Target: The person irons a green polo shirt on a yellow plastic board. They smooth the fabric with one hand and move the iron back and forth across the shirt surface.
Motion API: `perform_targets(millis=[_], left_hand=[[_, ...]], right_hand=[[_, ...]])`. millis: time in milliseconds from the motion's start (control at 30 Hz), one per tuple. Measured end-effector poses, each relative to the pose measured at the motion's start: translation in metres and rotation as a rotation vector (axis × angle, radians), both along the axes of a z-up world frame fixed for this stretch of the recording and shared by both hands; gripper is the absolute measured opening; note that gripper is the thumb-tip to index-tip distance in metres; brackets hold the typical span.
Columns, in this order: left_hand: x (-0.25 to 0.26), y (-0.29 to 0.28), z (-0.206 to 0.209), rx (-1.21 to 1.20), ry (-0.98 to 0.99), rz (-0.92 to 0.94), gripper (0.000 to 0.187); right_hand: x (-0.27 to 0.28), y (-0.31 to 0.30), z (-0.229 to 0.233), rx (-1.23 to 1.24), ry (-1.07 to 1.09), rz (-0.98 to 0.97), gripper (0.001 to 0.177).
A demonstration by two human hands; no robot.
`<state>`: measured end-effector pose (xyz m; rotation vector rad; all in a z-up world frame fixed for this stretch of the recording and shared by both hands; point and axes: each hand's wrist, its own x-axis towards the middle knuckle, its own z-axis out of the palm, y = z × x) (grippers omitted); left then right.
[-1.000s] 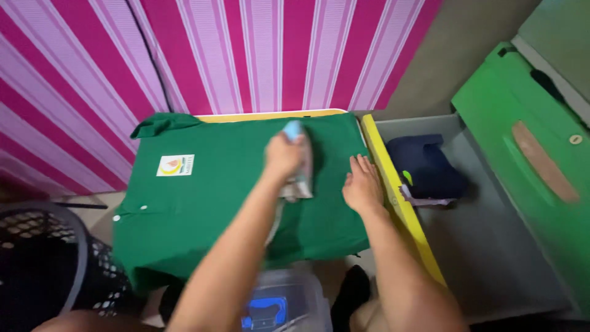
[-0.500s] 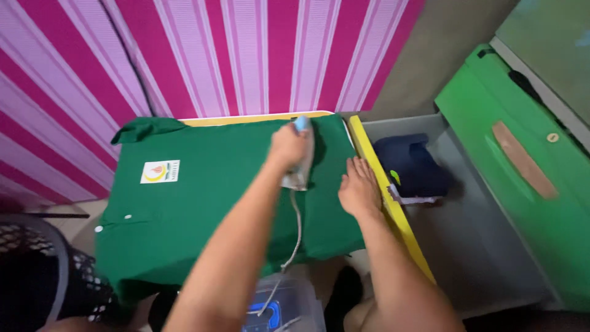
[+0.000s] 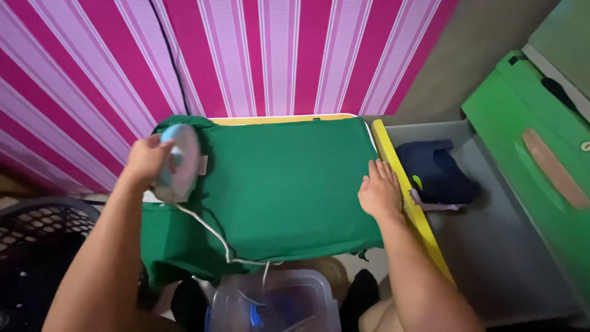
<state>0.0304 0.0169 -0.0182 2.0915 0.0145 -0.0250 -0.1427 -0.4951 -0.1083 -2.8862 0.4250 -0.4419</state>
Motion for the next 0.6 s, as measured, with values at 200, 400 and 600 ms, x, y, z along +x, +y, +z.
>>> perform_targets(millis=[200, 400, 600], left_hand=[[-0.004, 0.018, -0.009, -0.114, -0.053, 0.184, 0.035], [-0.048, -0.045, 0.012, -0.127, 0.104, 0.313, 0.034], [-0.085, -0.172, -0.029, 0.007, -0.015, 0.073, 0.04]], right_hand=[[-0.006, 0.006, 0.002, -0.007, -0.174, 0.032, 0.053], [-0.008, 0.02, 0.014, 0.013, -0.157, 0.05, 0.054], [-0.016, 0.018, -0.001, 0.192, -0.156, 0.07, 0.053]])
